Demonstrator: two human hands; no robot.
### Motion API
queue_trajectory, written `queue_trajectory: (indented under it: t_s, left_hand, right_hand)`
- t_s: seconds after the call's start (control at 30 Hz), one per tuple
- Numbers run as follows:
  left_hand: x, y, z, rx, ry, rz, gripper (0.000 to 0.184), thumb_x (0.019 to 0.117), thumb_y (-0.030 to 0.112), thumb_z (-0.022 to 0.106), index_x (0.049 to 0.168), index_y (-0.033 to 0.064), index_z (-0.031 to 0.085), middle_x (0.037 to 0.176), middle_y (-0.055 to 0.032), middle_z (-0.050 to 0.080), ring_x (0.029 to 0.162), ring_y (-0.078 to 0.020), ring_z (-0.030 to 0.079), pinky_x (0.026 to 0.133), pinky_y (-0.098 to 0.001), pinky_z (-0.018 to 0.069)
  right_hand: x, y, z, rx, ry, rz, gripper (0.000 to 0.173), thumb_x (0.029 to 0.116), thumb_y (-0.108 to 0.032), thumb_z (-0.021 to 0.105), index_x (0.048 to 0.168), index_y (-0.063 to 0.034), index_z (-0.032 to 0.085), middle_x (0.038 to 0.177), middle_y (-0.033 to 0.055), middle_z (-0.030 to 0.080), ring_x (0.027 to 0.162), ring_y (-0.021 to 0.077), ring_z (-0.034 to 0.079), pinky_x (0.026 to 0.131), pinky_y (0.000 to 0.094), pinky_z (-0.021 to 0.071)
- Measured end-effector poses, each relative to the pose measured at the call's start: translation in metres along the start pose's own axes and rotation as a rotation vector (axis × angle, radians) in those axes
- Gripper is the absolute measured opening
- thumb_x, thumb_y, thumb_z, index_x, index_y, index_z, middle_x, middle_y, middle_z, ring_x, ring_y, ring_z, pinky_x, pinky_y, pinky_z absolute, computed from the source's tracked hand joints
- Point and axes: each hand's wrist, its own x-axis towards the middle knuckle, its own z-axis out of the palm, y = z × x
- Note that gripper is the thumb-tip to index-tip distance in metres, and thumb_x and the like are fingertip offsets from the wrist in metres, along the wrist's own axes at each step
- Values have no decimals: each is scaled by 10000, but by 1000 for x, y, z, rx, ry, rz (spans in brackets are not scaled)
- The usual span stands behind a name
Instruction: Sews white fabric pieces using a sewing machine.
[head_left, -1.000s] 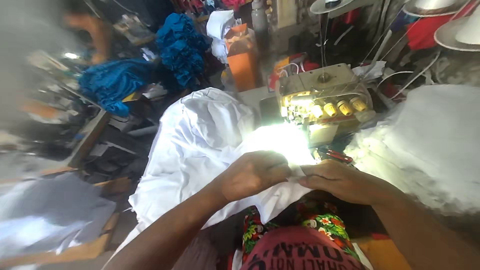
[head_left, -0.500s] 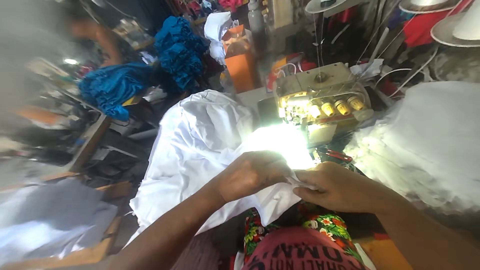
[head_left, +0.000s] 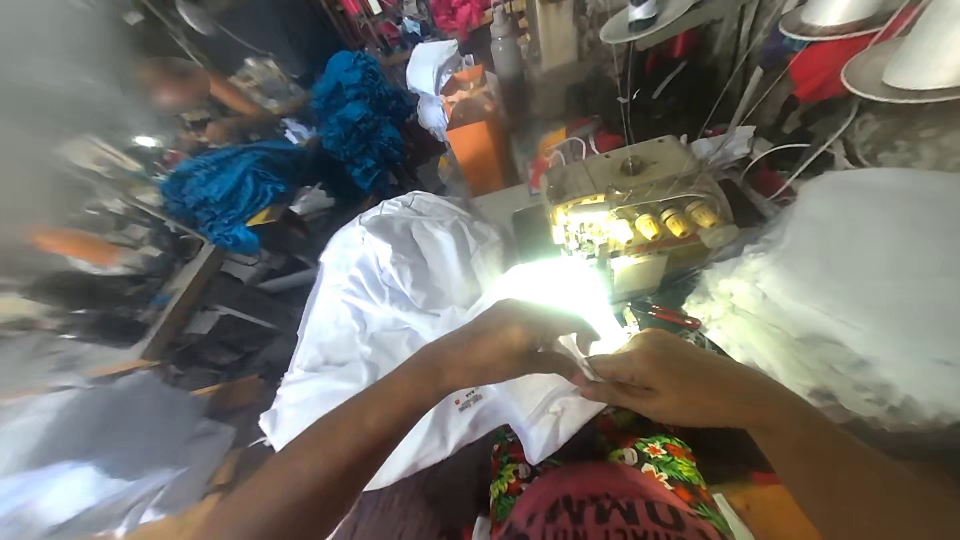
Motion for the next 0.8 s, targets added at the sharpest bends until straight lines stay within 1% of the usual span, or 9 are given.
queue_trajectory:
  t_s: [0.1, 0.2, 0.27, 0.33, 0.4, 0.47, 0.53, 0.67, 0.8]
  left_hand:
    - [5, -4, -2, 8, -53, 6, 218, 919, 226, 739, 1080, 81, 759, 875, 24, 739, 771, -2, 640, 700, -163, 509]
    - [6, -5, -5, 129, -45, 93, 175, 956, 255, 690, 931, 127, 807, 806, 42, 724, 777, -26, 633, 717, -203, 492]
    - [4, -4, -8, 188, 3, 86, 197, 965, 289, 671, 889, 183, 820, 797, 76, 726, 816, -25, 631, 867, -296, 449]
    - [0, -5, -14, 116, 91, 36, 242, 973, 322, 666, 861, 164, 812, 824, 64, 727, 971, -73, 654, 1143, -472, 317]
    - [-3, -11, -23, -114, 225, -45, 243, 976, 298, 668, 837, 116, 750, 911, 44, 741, 1110, -84, 662, 1236, -442, 287]
    - [-5, -19, -28, -407, 393, -163, 116, 949, 292, 684, 868, 228, 738, 918, 134, 736, 981, 12, 681, 1021, -247, 516]
    - [-2, -29, -33, -652, 534, -204, 122, 947, 249, 664, 856, 295, 730, 812, 165, 692, 741, 59, 637, 683, -155, 553]
    - [14, -28, -43, -760, 616, -181, 233, 964, 178, 575, 793, 284, 694, 734, 144, 661, 656, 58, 608, 603, -135, 524]
    - [32, -13, -46, -768, 510, -111, 225, 981, 127, 589, 817, 224, 706, 746, 120, 673, 672, 47, 624, 625, -136, 539]
  right_hand:
    - [-1, 2, -1, 22, -11, -14, 403, 1070, -333, 474, 903, -33, 686, 595, 37, 528, 548, 118, 505, 520, 287, 392]
    - [-3, 8, -1, 43, -7, -31, 455, 1083, -381, 444, 860, -43, 652, 579, 15, 490, 533, 91, 476, 508, 269, 358]
    - [-5, 14, 1, 82, 48, -48, 454, 1080, -388, 454, 878, -45, 672, 641, 21, 566, 596, 75, 531, 557, 263, 405]
    - [-9, 23, 6, 91, 239, -8, 380, 1058, -353, 516, 978, -55, 740, 870, 33, 713, 837, 55, 656, 761, 257, 535]
    - [-11, 36, 15, 99, 497, 119, 282, 1013, -272, 594, 1147, -76, 747, 1165, 37, 725, 1094, 77, 670, 945, 284, 561]
    - [-12, 57, 30, 67, 637, 288, 222, 988, -238, 648, 1138, -89, 713, 1156, 35, 710, 1021, 101, 682, 865, 316, 585]
    - [-9, 73, 45, 67, 433, 447, 264, 993, -255, 650, 1074, -14, 723, 1027, 148, 722, 914, 264, 710, 836, 484, 578]
    - [51, 73, 59, 71, -326, 572, 479, 1028, -374, 607, 1279, 33, 644, 1215, 295, 653, 1189, 476, 601, 1015, 667, 423]
    - [116, 54, 75, 156, -95, 344, 398, 953, -204, 705, 1174, 125, 664, 1187, 330, 655, 1169, 460, 611, 1024, 617, 431]
